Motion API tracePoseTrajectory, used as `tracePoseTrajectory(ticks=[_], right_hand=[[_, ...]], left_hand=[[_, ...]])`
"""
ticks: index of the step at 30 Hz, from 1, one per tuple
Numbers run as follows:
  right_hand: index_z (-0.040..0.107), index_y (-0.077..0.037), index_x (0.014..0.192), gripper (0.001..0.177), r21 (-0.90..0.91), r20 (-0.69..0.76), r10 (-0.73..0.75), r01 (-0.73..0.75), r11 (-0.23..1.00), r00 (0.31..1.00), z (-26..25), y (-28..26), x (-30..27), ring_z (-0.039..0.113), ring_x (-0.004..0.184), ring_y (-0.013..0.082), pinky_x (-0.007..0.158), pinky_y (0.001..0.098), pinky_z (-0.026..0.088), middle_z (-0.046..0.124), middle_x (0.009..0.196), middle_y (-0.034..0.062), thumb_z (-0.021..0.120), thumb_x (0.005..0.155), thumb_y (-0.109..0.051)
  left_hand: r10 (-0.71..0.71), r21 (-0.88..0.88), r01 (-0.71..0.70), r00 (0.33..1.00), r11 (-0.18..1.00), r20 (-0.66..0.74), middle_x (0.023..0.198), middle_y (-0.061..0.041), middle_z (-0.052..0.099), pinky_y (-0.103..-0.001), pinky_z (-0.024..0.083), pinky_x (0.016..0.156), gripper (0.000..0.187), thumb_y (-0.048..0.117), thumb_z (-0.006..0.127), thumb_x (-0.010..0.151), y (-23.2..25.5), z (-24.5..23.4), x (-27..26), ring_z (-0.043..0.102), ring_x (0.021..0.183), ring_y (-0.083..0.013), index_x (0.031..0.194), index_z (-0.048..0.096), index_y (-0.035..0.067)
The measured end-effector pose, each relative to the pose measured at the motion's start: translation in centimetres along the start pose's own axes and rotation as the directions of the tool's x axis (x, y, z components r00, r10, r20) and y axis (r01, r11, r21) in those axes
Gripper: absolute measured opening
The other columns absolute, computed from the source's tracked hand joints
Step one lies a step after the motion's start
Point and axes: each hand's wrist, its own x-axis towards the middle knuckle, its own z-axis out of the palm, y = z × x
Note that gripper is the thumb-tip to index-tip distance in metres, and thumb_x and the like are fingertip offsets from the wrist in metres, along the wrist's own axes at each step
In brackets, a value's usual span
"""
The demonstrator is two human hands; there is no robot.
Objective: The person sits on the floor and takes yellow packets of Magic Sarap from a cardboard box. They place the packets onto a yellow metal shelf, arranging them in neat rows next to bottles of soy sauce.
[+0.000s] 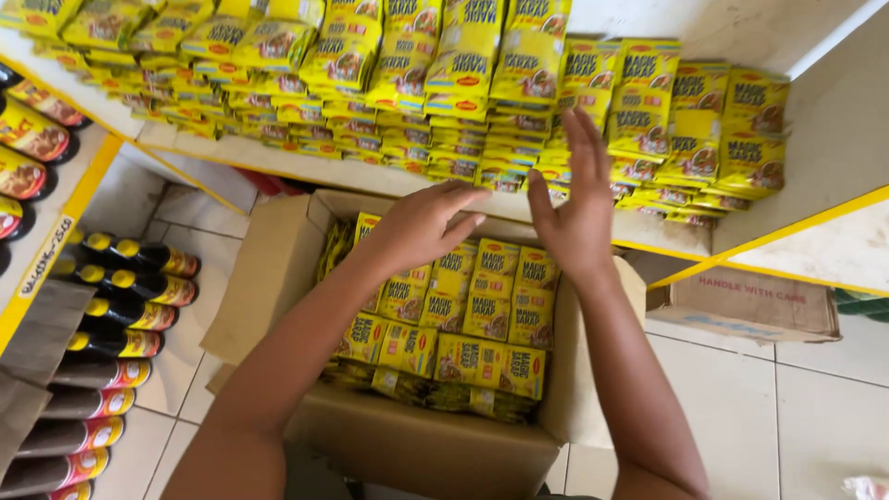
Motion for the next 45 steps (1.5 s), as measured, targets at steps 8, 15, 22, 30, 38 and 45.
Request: tracePoseTrajectory(ticks=[8,15,22,30,38,45], right_hand=[[0.067,-0.009,0.116,0.030,-0.034,0.580,0.170,-0.184,0.982,0.797,-0.8,-2.1,-5.6,0.072,0.099,0.0278,0.087,0.0389,0.056,0.073,0.107,0.0110,0.077,0.089,-0.019],[0.067,-0.019,0.123,0.047,-0.363,0.932,0.359,-0.116,0.925,-0.051,2.0,-1.3,-11.7,0.068,0.109,0.0281,0.089,0.0434,0.055,0.074,0.115,0.0040,0.079,0.079,-0.033],[0.050,-0.021,0.142,0.081,-0.411,0.908,0.406,-0.043,0.911,-0.101,2.3,-1.2,-13.3,0.068,0.110,0.0296,0.088,0.0439,0.056,0.071,0.117,0.0059,0.086,0.071,-0.032],[0.064,-0.016,0.124,0.066,-0.363,0.930,0.362,-0.016,0.932,-0.064,1.9,-0.6,-13.5,0.069,0.109,0.0277,0.086,0.0443,0.056,0.073,0.115,0.0034,0.089,0.066,-0.038],[0.066,-0.017,0.123,0.073,-0.285,0.958,0.285,-0.034,0.958,0.003,3.1,-0.4,-15.7,0.068,0.106,0.0295,0.085,0.0445,0.056,0.070,0.116,0.0057,0.092,0.059,-0.037],[0.070,-0.010,0.104,0.055,-0.204,0.977,0.206,-0.030,0.978,0.054,2.7,-1.3,-14.9,0.069,0.096,0.0321,0.079,0.0459,0.056,0.072,0.102,0.0098,0.089,0.059,-0.037]], left_hand=[[-0.177,0.238,0.023,0.738,0.971,0.651,0.108,-0.015,0.072,-0.051,0.055,0.087,0.043,0.049,0.069,0.090,-3.8,7.5,-6.5,0.069,0.103,-0.0349,0.104,0.073,0.009],[-0.100,0.334,-0.121,0.812,0.935,0.575,0.109,-0.013,0.068,-0.050,0.050,0.091,0.050,0.045,0.081,0.078,-3.6,13.3,-11.7,0.064,0.107,-0.0335,0.109,0.070,0.009],[-0.082,0.274,-0.089,0.826,0.958,0.557,0.112,-0.015,0.065,-0.050,0.049,0.091,0.060,0.043,0.088,0.070,-2.8,12.6,-11.9,0.060,0.110,-0.0351,0.112,0.068,0.006],[-0.089,0.158,-0.013,0.781,0.987,0.619,0.108,-0.015,0.065,-0.050,0.051,0.089,0.043,0.038,0.089,0.070,-1.7,11.8,-11.6,0.060,0.109,-0.0371,0.097,0.069,0.010],[-0.066,0.104,-0.001,0.767,0.995,0.638,0.096,-0.010,0.071,-0.050,0.053,0.079,0.017,0.027,0.077,0.079,-3.9,13.6,-11.7,0.069,0.095,-0.0327,0.084,0.065,0.016],[-0.002,0.005,-0.001,0.784,1.000,0.621,0.099,-0.011,0.070,-0.051,0.054,0.078,0.061,0.041,0.090,0.062,-3.5,12.3,-10.5,0.068,0.093,-0.0353,0.109,0.064,0.010]])
